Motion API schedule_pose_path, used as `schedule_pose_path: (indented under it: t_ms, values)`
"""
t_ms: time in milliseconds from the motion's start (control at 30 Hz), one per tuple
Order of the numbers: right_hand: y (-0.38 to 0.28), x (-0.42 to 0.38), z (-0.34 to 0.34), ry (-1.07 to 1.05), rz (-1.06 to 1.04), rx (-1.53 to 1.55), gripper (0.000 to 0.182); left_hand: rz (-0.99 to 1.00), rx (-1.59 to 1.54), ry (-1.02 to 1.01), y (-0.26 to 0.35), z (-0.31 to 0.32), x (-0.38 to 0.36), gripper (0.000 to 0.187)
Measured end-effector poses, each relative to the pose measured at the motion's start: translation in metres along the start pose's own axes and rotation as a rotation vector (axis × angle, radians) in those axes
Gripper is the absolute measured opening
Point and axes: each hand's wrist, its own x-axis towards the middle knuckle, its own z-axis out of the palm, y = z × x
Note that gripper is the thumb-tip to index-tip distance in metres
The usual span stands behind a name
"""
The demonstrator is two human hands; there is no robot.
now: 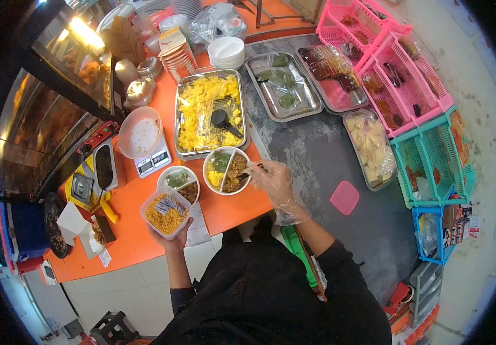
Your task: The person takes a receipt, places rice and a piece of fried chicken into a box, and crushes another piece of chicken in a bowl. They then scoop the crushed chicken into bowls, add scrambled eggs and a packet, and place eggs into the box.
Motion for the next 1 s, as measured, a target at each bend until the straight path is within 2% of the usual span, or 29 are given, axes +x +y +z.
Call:
schedule_pose_path:
  t_ms: [167,233,367,433,467,533,567,633,667,733,767,833,867,933,967,1000]
  values:
    - [-0.008,-0.006,-0.005,0.055,-0.101,-0.095,0.016,0.01,0.048,0.041,-0.006,0.001,-0.005,0.083]
    - [-0.007,-0.005,-0.005,0.038,-0.252,-0.167,0.015,0.002,0.005,0.04,-0.01,-0.002,-0.004,0.083]
    - [-0.018,0.004,-0.004,-0.014,-0.391,-0.3,0.017,0.009,0.051,0.01,-0.01,0.002,-0.004,0.084]
    - [-0.027,0.004,-0.004,-0.106,-0.667,-0.582,0.018,-0.017,0.101,-0.039,-0.01,0.001,-0.002,0.084]
    - [-0.023,0.002,-0.005,-0.105,-0.669,-0.58,0.018,-0.016,0.104,-0.04,-0.009,0.005,-0.002,0.084]
    - [-0.012,-0.006,-0.008,-0.219,-0.905,-0.735,0.016,-0.035,0.031,-0.095,-0.01,0.015,-0.003,0.085]
    - [-0.012,-0.009,-0.008,-0.222,-0.906,-0.732,0.016,-0.032,0.032,-0.093,-0.014,0.011,-0.002,0.085]
    - [-0.016,-0.016,-0.008,-0.272,-0.967,-0.941,0.013,-0.017,0.067,-0.042,-0.027,0.001,0.005,0.085]
    - [-0.02,-0.015,-0.007,-0.274,-0.973,-0.943,0.013,-0.012,0.064,-0.044,-0.029,0.004,0.008,0.085]
    - [-0.025,-0.019,-0.004,-0.143,-0.96,-0.577,0.009,-0.098,0.035,-0.096,-0.034,0.01,0.01,0.085]
    - [-0.028,-0.027,-0.001,-0.148,-0.958,-0.575,0.009,-0.095,0.053,-0.101,-0.038,0.016,0.01,0.084]
    - [-0.037,-0.046,0.007,-0.084,-0.546,-0.258,0.01,-0.103,0.07,-0.105,-0.045,0.028,0.013,0.083]
    - [-0.043,-0.049,0.009,-0.081,-0.547,-0.258,0.01,-0.114,0.084,-0.113,-0.047,0.034,0.016,0.081]
    - [-0.05,-0.053,0.013,-0.406,-0.667,-0.34,0.014,-0.149,0.074,-0.197,-0.047,0.045,0.019,0.079]
    - [-0.049,-0.052,0.017,-0.386,-0.877,-0.464,0.014,-0.15,0.094,-0.256,-0.045,0.055,0.019,0.079]
    - [-0.046,-0.053,0.018,-0.382,-0.877,-0.466,0.014,-0.15,0.115,-0.313,-0.045,0.062,0.019,0.079]
